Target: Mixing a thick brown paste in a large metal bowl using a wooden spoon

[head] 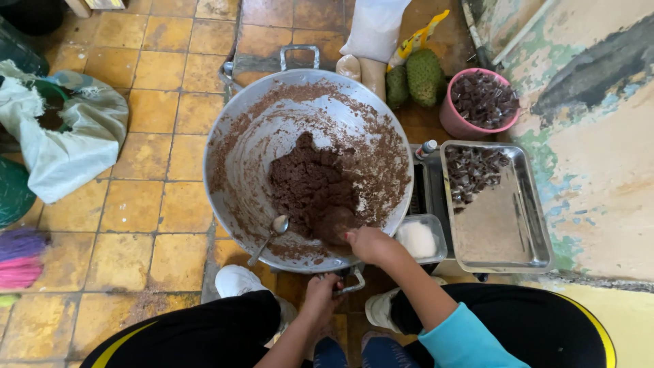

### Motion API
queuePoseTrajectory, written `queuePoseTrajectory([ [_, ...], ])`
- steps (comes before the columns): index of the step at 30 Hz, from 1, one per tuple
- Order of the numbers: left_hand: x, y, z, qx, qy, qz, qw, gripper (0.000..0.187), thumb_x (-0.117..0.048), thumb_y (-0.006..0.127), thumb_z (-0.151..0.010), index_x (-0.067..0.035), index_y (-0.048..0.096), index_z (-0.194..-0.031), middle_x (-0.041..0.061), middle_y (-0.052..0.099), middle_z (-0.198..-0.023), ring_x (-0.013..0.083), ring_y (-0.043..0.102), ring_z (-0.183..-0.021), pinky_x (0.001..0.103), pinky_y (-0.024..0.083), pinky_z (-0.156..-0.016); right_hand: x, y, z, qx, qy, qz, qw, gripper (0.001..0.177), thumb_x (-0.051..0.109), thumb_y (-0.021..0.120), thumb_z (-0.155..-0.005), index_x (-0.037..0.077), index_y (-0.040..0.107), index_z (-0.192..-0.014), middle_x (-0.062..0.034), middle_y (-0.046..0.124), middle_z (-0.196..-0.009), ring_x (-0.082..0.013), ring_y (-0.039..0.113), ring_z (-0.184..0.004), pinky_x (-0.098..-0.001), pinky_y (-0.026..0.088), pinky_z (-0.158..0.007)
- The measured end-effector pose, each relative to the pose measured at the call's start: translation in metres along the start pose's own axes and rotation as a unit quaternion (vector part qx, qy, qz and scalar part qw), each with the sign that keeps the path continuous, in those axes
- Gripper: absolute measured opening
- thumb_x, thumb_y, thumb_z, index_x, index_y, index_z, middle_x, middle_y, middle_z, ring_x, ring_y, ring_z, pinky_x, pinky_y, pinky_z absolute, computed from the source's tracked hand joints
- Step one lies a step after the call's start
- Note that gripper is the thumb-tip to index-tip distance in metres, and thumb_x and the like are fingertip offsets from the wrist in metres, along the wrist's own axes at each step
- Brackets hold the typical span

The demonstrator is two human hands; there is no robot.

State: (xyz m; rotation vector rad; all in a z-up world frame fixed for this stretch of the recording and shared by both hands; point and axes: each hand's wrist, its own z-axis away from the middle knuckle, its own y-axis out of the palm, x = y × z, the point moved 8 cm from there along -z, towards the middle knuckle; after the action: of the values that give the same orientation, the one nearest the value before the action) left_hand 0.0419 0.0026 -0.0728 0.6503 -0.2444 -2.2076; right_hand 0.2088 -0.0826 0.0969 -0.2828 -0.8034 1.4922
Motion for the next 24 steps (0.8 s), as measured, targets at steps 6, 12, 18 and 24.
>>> queuePoseTrajectory([
  [6,-0.011,0.015,0.025,0.02,-0.023,0.05,0.998,0.012,-0.008,0.063,-0.092,0.004,0.063,-0.092,0.015,0.062,-0.079,0.0224,0.057,-0.074,0.036,0.051,-0.074,0.014,-0.048,0.027,0.077,0.047,0.143,0.986,0.041,0.009,0.037,-0.099,0.003,0.071,-0.121,-0.0192,0.07,-0.119,-0.021,0.07,-0.091,-0.0398,0.056,-0.096],
  [12,0.004,0.023,0.038,0.004,-0.066,0.211,0.975,0.013,-0.008,0.063,-0.096,-0.002,0.065,-0.107,0.01,0.068,-0.085,0.0156,0.065,-0.078,0.036,0.055,-0.081,-0.059,-0.063,-0.005,-0.016,0.046,0.186,0.981,0.043,0.028,0.038,-0.104,0.003,0.073,-0.108,-0.016,0.074,-0.106,-0.0336,0.07,-0.085,-0.0489,0.055,-0.078],
  [18,0.021,0.011,0.01,-0.003,-0.021,0.154,0.988,0.005,-0.004,0.068,-0.097,-0.004,0.062,-0.098,0.006,0.054,-0.071,0.0156,0.053,-0.065,0.036,0.049,-0.076,-0.051,-0.047,-0.016,-0.028,0.079,-0.02,0.996,0.046,0.038,0.045,-0.101,0.011,0.072,-0.128,-0.0156,0.074,-0.116,-0.0276,0.072,-0.088,-0.0405,0.058,-0.085],
  [24,0.013,0.012,0.023,-0.04,-0.011,0.113,0.993,0.01,0.0,0.062,-0.095,-0.002,0.055,-0.089,0.009,0.05,-0.069,0.018,0.048,-0.062,0.041,0.055,-0.085,-0.048,-0.011,-0.058,-0.103,0.034,-0.117,0.987,0.047,0.044,0.058,-0.098,-0.001,0.072,-0.093,-0.0155,0.074,-0.086,-0.0293,0.07,-0.076,-0.0394,0.058,-0.077],
])
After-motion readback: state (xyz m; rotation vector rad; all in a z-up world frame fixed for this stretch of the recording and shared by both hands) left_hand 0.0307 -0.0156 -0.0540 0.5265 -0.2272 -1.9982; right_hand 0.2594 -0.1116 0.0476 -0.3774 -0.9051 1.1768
